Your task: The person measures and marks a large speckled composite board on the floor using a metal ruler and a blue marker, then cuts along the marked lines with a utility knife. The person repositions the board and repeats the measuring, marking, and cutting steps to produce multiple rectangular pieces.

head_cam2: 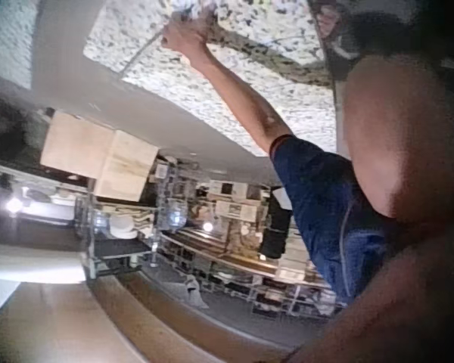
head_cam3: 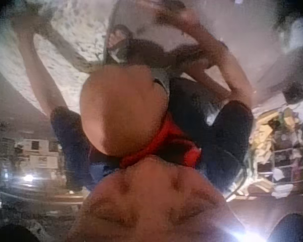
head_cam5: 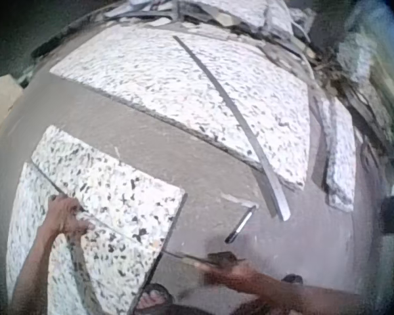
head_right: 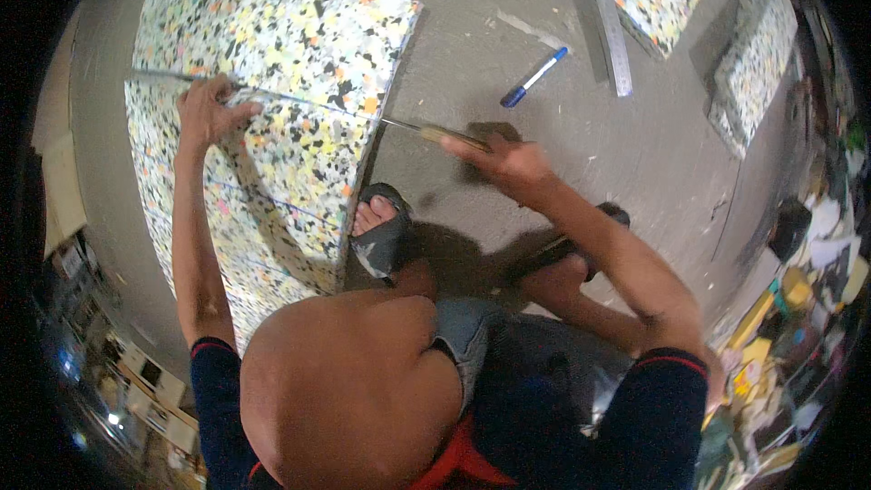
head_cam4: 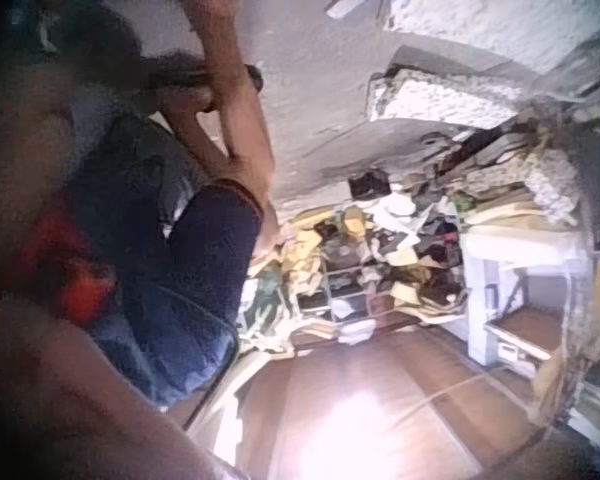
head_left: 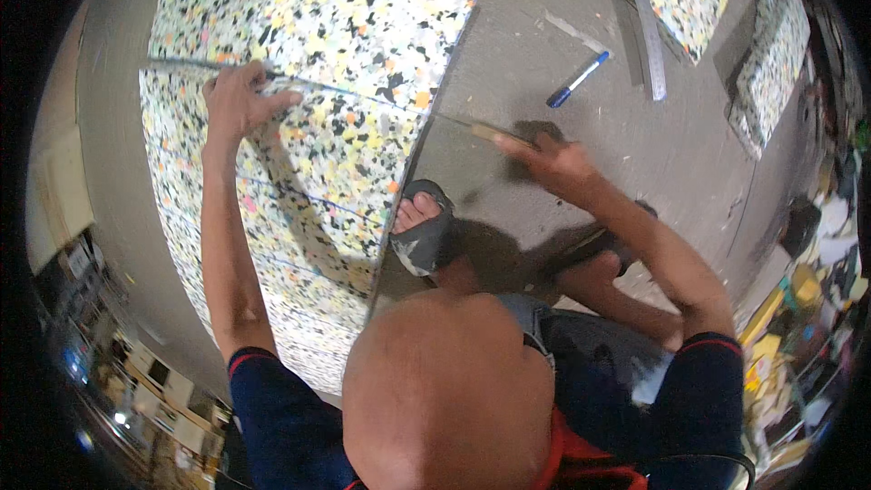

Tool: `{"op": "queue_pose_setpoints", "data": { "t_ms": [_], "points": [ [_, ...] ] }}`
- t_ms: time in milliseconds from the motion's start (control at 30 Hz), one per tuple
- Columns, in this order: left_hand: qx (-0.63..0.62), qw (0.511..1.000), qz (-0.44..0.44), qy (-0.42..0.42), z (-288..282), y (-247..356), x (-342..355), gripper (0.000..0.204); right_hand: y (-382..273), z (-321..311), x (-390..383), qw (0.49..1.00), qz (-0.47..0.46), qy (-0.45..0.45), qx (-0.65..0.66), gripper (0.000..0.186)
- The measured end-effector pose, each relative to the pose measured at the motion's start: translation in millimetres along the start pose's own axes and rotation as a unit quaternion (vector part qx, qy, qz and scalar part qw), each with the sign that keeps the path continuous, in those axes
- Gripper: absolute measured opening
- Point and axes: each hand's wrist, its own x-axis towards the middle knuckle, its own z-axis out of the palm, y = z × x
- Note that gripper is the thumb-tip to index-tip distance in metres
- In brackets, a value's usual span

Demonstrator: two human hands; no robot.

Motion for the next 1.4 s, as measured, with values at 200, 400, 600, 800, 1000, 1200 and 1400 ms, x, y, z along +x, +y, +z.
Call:
{"op": "queue_pose_setpoints", "data": {
  "t_ms": [200,400,600,800,1000,1200,1400],
  "points": [
    [-0.037,0.998,-0.013,-0.058,2,-5,-4,0.086,29,-42,-106,0.973,0.084,-0.213,-0.04,0.082],
    [-0.153,0.987,0.036,0.024,-6,-38,-38,0.08,42,-63,-126,0.972,0.147,-0.183,0.02,0.07],
    [-0.19,0.966,0.074,0.158,9,-50,-43,0.043,15,-76,1,0.982,0.176,-0.012,0.074,0.062],
    [-0.162,0.962,0.091,0.2,24,-60,-48,0.031,-31,-42,207,0.775,0.464,0.073,0.423,0.082],
    [-0.029,0.942,0.016,0.334,122,-47,-58,0.067,-33,-70,243,0.74,0.418,0.139,0.509,0.073],
    [-0.061,0.942,-0.116,0.308,147,18,-95,0.06,4,-287,147,0.719,0.205,0.412,0.52,0.052],
    [-0.035,0.938,-0.131,0.318,132,17,-86,0.057,96,-393,-83,0.634,0.172,0.691,0.302,0.038]
  ]
}}
